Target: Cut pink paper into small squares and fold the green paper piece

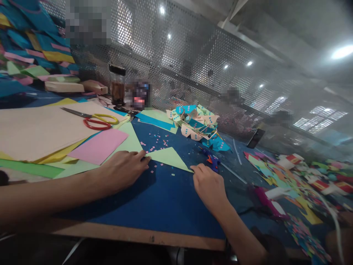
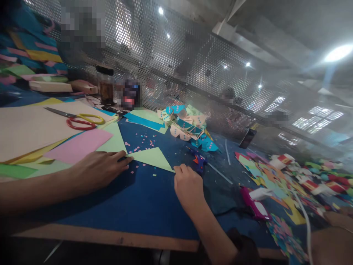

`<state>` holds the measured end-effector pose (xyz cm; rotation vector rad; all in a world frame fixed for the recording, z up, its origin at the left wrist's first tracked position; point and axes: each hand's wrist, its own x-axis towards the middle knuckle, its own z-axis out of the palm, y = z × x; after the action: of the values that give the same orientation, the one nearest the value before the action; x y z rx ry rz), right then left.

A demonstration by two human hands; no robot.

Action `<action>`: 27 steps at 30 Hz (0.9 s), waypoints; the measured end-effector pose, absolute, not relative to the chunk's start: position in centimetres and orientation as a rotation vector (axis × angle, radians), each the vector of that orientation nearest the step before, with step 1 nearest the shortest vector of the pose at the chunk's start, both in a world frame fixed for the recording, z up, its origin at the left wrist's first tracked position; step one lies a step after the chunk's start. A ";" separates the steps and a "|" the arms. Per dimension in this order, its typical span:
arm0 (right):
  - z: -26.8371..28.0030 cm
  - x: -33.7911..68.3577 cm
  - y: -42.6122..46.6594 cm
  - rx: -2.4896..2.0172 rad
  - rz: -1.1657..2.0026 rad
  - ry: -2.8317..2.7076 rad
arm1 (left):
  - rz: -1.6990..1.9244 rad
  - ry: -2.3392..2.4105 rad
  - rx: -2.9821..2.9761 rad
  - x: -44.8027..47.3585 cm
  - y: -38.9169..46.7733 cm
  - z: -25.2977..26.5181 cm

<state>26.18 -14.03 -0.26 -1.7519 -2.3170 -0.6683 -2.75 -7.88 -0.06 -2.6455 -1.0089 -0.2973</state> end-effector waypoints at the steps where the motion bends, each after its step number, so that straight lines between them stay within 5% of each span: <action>1: -0.2 26.2 -13.9 -1.728 -0.677 -2.305 | -0.310 -1.018 -2.654 -2.7 -7.9 0.0; 18: -0.1 24.0 -10.0 -1.540 -0.175 -2.368 | -0.423 -1.069 -2.677 -2.7 -6.7 0.5; 27: 0.6 24.4 -10.1 -1.479 0.102 -1.951 | -1.145 -1.042 -2.911 -2.3 -6.5 1.6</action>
<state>24.44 -10.10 0.57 -1.4793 -1.9513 0.1017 -2.27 -6.50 1.60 -2.9110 -1.0416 -1.1448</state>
